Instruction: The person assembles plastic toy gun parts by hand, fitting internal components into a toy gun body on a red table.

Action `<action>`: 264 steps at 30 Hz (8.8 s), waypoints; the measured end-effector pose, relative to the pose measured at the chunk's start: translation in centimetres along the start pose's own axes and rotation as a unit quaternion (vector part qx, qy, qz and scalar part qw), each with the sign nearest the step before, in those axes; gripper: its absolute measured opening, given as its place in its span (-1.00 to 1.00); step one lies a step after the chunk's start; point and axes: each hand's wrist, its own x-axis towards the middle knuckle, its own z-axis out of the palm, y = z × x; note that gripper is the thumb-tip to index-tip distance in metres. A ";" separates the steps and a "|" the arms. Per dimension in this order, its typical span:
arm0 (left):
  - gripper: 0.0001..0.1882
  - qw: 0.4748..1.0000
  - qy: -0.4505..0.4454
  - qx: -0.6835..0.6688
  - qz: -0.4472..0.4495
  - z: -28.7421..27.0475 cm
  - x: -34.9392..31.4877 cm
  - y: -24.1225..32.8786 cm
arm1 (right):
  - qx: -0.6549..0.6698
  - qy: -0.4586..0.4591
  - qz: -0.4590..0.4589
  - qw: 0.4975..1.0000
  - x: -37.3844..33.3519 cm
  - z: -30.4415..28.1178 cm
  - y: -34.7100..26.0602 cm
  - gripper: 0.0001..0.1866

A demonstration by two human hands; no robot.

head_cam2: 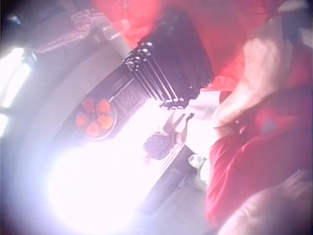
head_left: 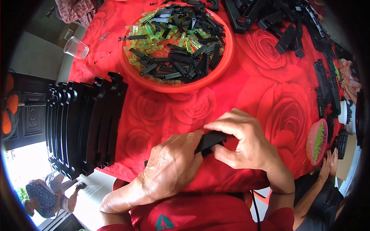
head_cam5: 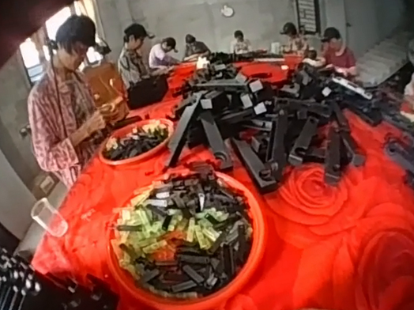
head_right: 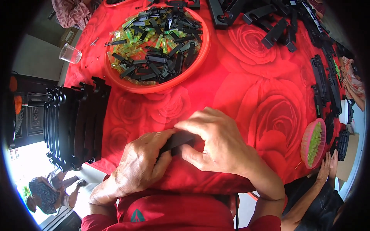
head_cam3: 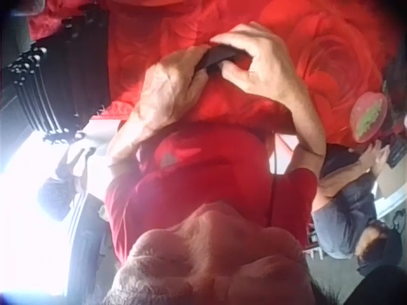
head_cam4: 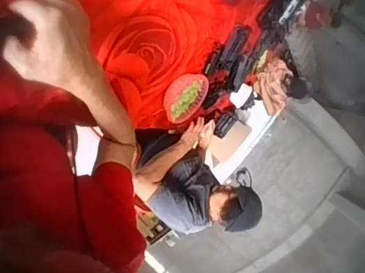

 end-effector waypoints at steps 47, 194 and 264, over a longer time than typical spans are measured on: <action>-0.74 1.000 -0.002 -0.017 -0.006 -0.5 2.4 -1.1 | 0.046 -0.030 0.126 0.990 -0.3 0.2 0.5 -0.74; -0.56 0.985 0.085 0.057 0.142 2.4 1.3 -2.1 | -0.164 0.167 -0.021 0.972 -7.2 9.1 -4.1 -0.07; -0.60 0.990 -0.041 0.076 0.110 0.9 -1.8 -0.7 | -0.082 0.175 0.025 0.981 -9.5 10.0 -5.7 -0.26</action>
